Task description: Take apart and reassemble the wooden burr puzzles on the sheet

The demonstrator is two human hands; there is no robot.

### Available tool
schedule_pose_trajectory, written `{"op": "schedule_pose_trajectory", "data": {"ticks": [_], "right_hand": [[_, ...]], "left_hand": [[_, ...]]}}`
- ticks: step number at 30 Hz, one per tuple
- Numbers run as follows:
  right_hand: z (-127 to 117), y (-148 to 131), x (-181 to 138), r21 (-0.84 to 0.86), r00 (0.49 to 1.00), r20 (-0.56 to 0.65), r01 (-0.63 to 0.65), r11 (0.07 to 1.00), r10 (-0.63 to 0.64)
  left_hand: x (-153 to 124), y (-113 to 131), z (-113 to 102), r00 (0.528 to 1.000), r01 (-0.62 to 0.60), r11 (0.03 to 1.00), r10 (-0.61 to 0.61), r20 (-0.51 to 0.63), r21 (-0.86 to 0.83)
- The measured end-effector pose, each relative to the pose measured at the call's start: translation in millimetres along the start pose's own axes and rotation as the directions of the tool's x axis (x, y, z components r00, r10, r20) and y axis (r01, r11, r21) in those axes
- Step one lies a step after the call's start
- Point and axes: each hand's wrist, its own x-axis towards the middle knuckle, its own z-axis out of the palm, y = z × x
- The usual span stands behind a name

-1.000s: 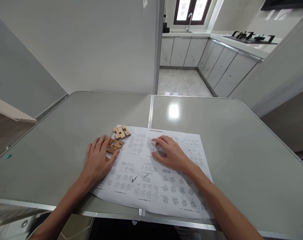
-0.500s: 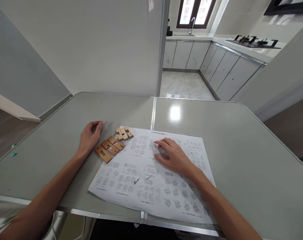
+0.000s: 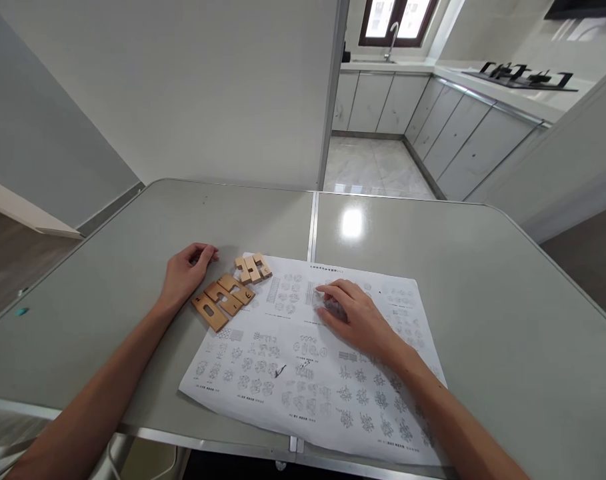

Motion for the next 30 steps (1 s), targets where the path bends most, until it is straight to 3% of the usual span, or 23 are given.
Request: {"op": "schedule_pose_trajectory", "data": {"ticks": [19, 30], "right_hand": [[-1.1, -4.2, 1.4, 0.023, 1.000, -0.003, -0.017, 1.000, 0.017], [-0.6, -5.4, 1.7, 0.016, 1.000, -0.017, -0.013, 1.000, 0.013]], "left_hand": [[0.7, 2.8, -1.8, 0.997, -0.016, 0.992, 0.007, 0.071, 0.127], [-0.8, 3.0, -1.8, 0.998, -0.008, 0.996, 0.002, 0.065, 0.091]]}}
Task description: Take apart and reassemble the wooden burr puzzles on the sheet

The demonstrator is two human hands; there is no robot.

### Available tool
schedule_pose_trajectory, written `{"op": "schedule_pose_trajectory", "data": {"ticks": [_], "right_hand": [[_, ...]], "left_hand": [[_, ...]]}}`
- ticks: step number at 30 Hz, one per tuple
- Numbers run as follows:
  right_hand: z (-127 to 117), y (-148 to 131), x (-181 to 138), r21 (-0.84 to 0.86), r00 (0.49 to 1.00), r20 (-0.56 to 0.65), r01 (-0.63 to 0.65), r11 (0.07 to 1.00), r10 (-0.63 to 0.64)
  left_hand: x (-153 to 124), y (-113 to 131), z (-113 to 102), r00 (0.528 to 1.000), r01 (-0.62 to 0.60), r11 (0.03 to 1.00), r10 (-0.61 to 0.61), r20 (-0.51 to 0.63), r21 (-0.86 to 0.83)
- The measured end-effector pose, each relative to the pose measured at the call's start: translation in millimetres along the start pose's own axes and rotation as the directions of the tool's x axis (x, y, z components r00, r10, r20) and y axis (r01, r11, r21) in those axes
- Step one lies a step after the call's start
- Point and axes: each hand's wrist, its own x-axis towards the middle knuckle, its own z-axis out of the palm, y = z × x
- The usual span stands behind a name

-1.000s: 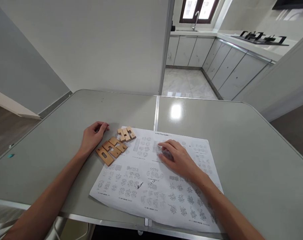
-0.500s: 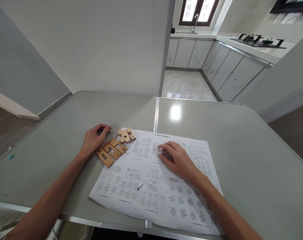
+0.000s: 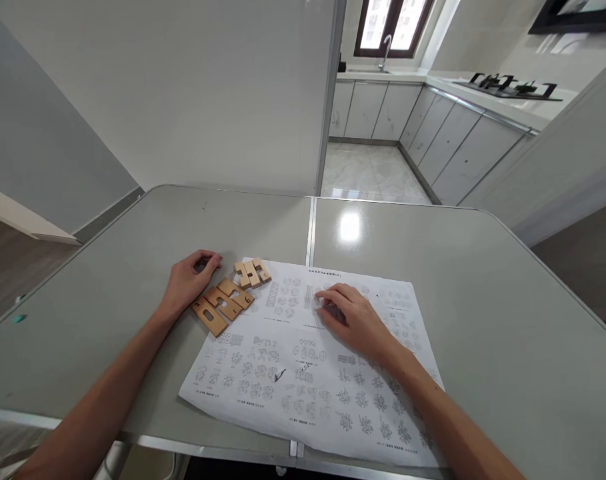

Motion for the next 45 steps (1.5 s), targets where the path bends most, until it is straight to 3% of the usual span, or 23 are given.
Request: {"op": "schedule_pose_trajectory", "data": {"ticks": [23, 26, 28, 30, 32, 36, 40, 45], "right_hand": [[1, 3, 2, 0.044, 1.000, -0.022, 0.016, 0.999, -0.015], [0, 3, 2, 0.049, 1.000, -0.028, 0.012, 0.999, -0.011], [0, 2, 3, 0.050, 0.999, -0.030, 0.016, 0.999, -0.014], [-1, 1, 3, 0.052, 0.999, -0.034, 0.021, 0.998, -0.019], [-1, 1, 3, 0.054, 0.999, -0.039, 0.028, 0.998, -0.026], [-1, 3, 4, 0.058, 0.997, -0.058, 0.052, 0.997, -0.049], [0, 8, 5, 0.057, 0.995, -0.073, 0.075, 0.996, -0.071], [-1, 8, 7, 0.062, 0.993, -0.092, 0.079, 0.995, -0.074]], "left_hand": [[-2, 5, -4, 1.000, 0.006, 1.000, -0.006, 0.001, 0.022], [-10, 19, -4, 0.996, -0.071, 0.996, 0.067, 0.060, 0.062], [-19, 33, -3, 0.972, -0.206, 0.969, 0.185, 0.148, 0.139], [-26, 47, -1, 0.924, -0.362, 0.894, 0.307, 0.226, 0.265], [-29, 60, 2, 0.893, -0.440, 0.809, 0.349, 0.284, 0.390], [-26, 76, 6, 0.889, -0.435, 0.730, 0.258, 0.377, 0.527], [-16, 85, 12, 0.882, -0.415, 0.720, 0.169, 0.440, 0.556], [-7, 94, 21, 0.857, -0.418, 0.759, 0.148, 0.494, 0.498]]}}
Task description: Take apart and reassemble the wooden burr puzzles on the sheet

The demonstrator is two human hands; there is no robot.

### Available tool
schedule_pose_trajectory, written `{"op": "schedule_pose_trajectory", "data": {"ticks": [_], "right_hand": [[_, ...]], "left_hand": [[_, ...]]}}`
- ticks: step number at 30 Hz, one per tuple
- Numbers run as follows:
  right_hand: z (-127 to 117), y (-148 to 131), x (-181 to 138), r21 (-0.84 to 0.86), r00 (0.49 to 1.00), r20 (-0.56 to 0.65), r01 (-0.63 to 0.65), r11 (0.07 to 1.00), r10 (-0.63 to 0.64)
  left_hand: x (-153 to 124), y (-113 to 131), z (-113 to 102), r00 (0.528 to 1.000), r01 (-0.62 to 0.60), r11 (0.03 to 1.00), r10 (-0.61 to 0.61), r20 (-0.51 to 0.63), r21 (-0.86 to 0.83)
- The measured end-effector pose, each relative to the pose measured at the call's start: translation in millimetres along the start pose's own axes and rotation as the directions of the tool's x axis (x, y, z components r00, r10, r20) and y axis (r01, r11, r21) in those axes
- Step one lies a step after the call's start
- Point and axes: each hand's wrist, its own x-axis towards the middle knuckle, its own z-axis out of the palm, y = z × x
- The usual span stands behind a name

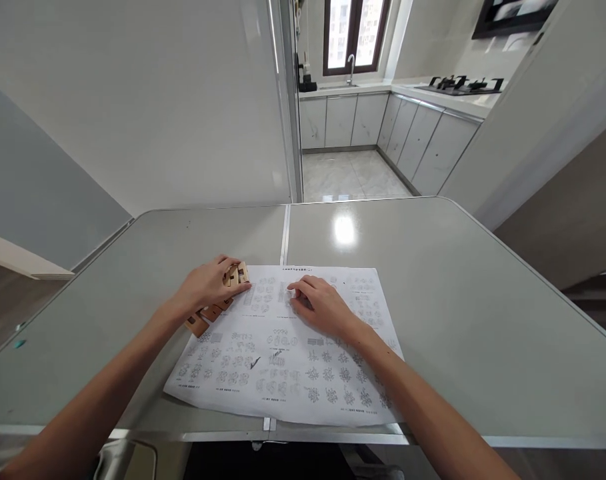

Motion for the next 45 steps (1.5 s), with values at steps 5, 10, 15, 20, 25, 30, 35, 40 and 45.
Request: {"op": "schedule_pose_trajectory", "data": {"ticks": [5, 10, 15, 20, 25, 30, 35, 40, 45], "right_hand": [[-2, -2, 2, 0.065, 0.999, 0.010, -0.041, 0.997, 0.041], [-5, 3, 3, 0.197, 0.993, -0.055, -0.095, 0.976, 0.107], [-6, 10, 3, 0.225, 0.985, -0.105, -0.111, 0.968, 0.137], [-11, 15, 1, 0.175, 0.995, -0.006, -0.092, 0.980, 0.095], [-15, 14, -3, 0.100, 0.991, 0.100, -0.097, 0.990, 0.087], [-16, 9, -2, 0.088, 0.990, 0.103, -0.101, 0.991, 0.092], [-20, 3, 1, 0.274, 0.969, 0.049, -0.247, 0.930, 0.243], [-16, 3, 2, 0.447, 0.949, -0.059, -0.252, 0.858, 0.309], [-15, 2, 3, 0.513, 0.923, -0.105, -0.269, 0.815, 0.371]], "left_hand": [[5, 19, 4, 0.993, -0.117, 0.978, 0.118, -0.002, -0.174], [-1, 59, 14, 0.971, -0.239, 0.923, 0.218, -0.103, -0.301], [-11, 93, 23, 0.951, -0.308, 0.879, 0.285, -0.117, -0.363], [-15, 97, 31, 0.953, -0.302, 0.867, 0.279, -0.117, -0.397], [-20, 76, 29, 0.939, -0.310, 0.773, 0.339, -0.054, -0.553], [-26, 58, 21, 0.963, -0.214, 0.679, 0.268, -0.035, -0.702], [-26, 61, 23, 0.985, 0.051, 0.143, 0.154, 0.073, -0.988], [-18, 72, 37, 0.931, 0.282, -0.260, 0.307, 0.198, -0.923], [-13, 74, 49, 0.941, 0.274, -0.320, 0.284, 0.184, -0.907]]}}
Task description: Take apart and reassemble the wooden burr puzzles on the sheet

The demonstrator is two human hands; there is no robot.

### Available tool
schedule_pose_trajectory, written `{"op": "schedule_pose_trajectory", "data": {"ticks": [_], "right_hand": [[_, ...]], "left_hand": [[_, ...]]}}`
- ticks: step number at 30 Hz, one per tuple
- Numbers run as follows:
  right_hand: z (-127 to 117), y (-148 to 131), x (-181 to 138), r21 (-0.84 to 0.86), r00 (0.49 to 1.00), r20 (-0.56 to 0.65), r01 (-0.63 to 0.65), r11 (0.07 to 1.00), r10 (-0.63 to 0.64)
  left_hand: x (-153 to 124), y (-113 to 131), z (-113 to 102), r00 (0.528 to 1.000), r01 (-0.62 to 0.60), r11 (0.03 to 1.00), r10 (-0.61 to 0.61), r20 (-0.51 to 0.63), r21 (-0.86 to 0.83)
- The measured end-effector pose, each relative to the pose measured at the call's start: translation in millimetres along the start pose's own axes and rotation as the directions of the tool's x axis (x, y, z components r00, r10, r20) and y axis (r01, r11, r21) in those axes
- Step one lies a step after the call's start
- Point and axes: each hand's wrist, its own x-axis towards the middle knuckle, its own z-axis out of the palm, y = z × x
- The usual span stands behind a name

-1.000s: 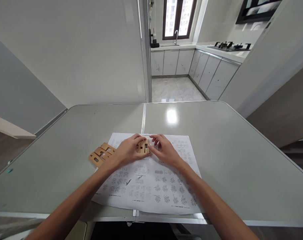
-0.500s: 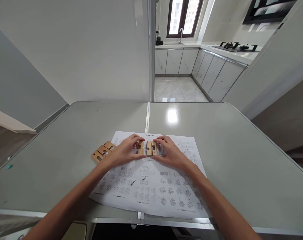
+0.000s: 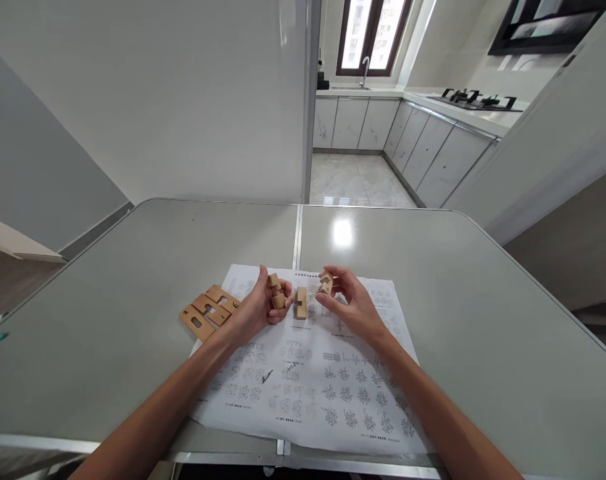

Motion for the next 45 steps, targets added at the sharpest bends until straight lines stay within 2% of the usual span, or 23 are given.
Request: {"op": "schedule_pose_trajectory", "data": {"ticks": [3, 5, 10, 18, 26, 30, 38, 45], "right_hand": [[-1, -1, 0, 0.060, 0.997, 0.004, -0.073, 0.996, 0.073], [-2, -1, 1, 0.158, 0.994, 0.018, -0.113, 0.981, 0.111], [0, -6, 4, 0.322, 0.982, 0.024, -0.185, 0.928, 0.188], [4, -10, 1, 0.362, 0.987, 0.094, -0.155, 0.919, 0.129], [6, -13, -2, 0.330, 0.970, 0.192, -0.209, 0.921, 0.151], [6, -13, -3, 0.263, 0.968, 0.229, -0.160, 0.951, 0.100], [6, -10, -7, 0.138, 0.994, 0.100, -0.056, 0.989, 0.043], [15, -14, -11, 0.016, 0.995, 0.096, 0.019, 1.000, -0.021]], "left_hand": [[0, -2, -2, 1.000, 0.023, 0.997, -0.023, -0.013, -0.067], [-1, -2, -1, 0.999, 0.036, 0.995, -0.038, -0.023, -0.090], [-4, -8, 1, 1.000, 0.022, 1.000, -0.022, 0.003, -0.002], [-2, -19, 0, 0.995, -0.036, 0.999, 0.032, 0.089, 0.035], [-4, -14, 8, 0.994, -0.084, 0.989, 0.075, 0.073, 0.124], [-4, -15, 10, 0.992, -0.100, 0.984, 0.088, 0.086, 0.145], [-8, -17, 14, 0.990, -0.099, 0.969, 0.073, 0.121, 0.227], [-8, -21, 14, 0.983, -0.129, 0.957, 0.090, 0.159, 0.261]]}}
